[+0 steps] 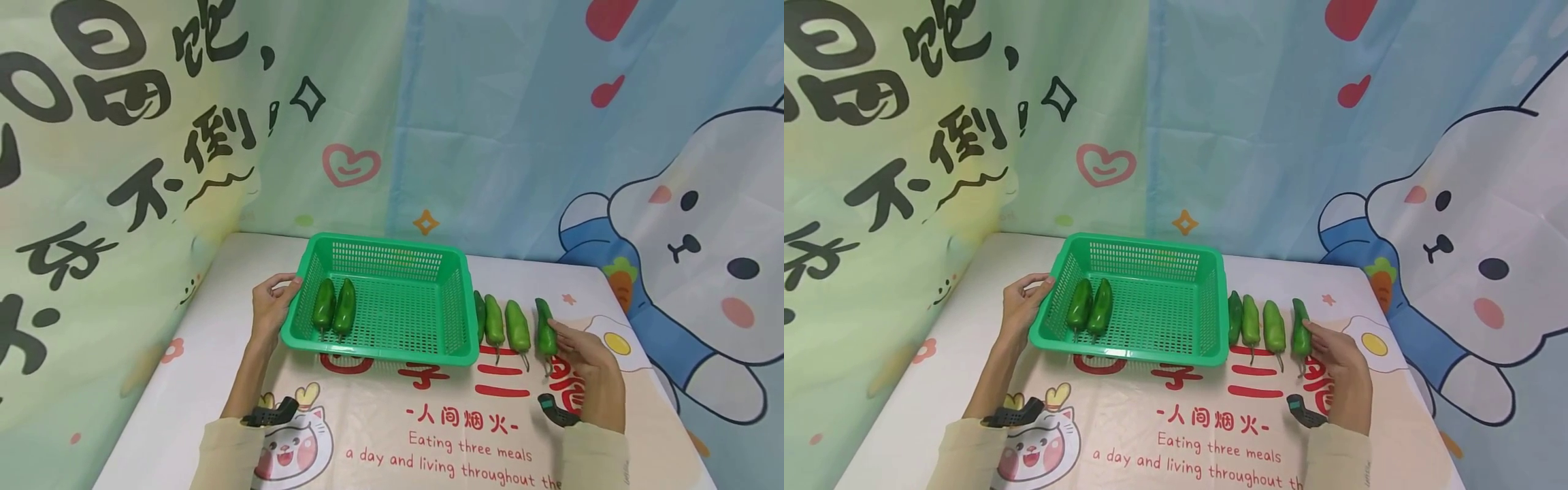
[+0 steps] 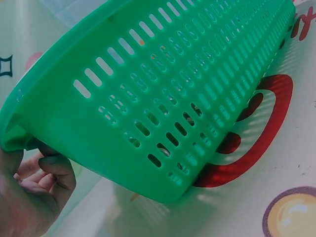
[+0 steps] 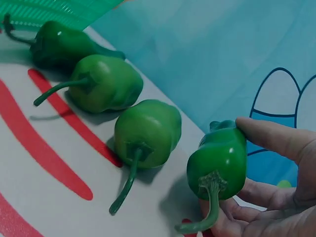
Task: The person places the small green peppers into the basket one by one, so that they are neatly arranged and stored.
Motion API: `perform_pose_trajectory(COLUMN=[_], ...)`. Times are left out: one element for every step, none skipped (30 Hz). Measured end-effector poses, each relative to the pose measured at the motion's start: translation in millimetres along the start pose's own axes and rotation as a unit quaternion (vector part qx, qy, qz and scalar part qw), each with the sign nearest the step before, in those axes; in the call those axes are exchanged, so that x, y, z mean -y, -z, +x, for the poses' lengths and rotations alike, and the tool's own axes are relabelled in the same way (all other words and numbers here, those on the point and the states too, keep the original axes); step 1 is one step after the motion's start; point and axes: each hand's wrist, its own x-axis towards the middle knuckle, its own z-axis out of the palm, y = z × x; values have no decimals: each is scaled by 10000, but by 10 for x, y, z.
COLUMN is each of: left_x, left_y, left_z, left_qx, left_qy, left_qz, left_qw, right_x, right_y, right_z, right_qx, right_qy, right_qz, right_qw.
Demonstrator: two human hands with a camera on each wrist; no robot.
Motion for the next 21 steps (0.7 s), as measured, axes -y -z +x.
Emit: perform_pose_trajectory(left_x=[-4,-6,-8,-9,-10,-12,-15,-14,-15,-14,-15,-15,-16,-15,-15,-15,-17,-15,-13,-11,-9], left_y=[-1,0,0,-1,-2,-2,-4,-4,-6,-6,-4,-2,-2,-2,-2,-1,-1,-3,-5,-4,-3], left_z=[-1,0,1,2,3,3,3,6,6,9,10,12,13,14,15,17,15,15,16,17,19], left_qx=[-7,-18,-31,-42,-52,-52,-53,-52,-51,-36,-26,-23,-25,-28,-27,-22,-27,-29,-29,-25,-26], left_qy=[-4,-5,-6,-9,-8,-12,-10,-10,-10,0,0,-1,0,-2,1,5,2,10,19,32,43], left_qz=[-1,8,10,5,5,7,0,0,-16,-13,-7,-12,-26,-36,-44,-49,-60,-68,-64,-52,-39], left_qw=[10000,10000,10000,10000,10000,10000,10000,10000,10000,10000,10000,10000,10000,10000,10000,10000,10000,10000,10000,10000,10000], right_x=[2,4,6,8,8,6,4,-2,-8,-14,-21,-25,-27,-28,-26,-21,-16,-11,-5,-3,-4], right_y=[13,21,27,25,20,14,12,5,-1,-10,-15,-21,-27,-36,-43,-51,-59,-68,-79,-90,-101], right_z=[-4,-7,-11,-17,-24,-29,-30,-33,-39,-48,-53,-62,-72,-83,-92,-101,-107,-111,-117,-122,-129], right_qx=[95,177,226,241,214,191,190,157,125,100,77,71,75,63,67,68,83,109,126,141,141], right_qy=[-19,-53,-97,-140,-208,-262,-315,-357,-391,-412,-441,-447,-458,-472,-481,-499,-522,-533,-549,-546,-528], right_qz=[153,230,271,316,358,406,485,555,645,724,847,941,1035,1118,1198,1256,1330,1354,1390,1428,1448], right_qw=[9998,9996,9993,9991,9989,9986,9981,9977,9971,9965,9954,9945,9935,9926,9916,9908,9897,9893,9887,9881,9879])
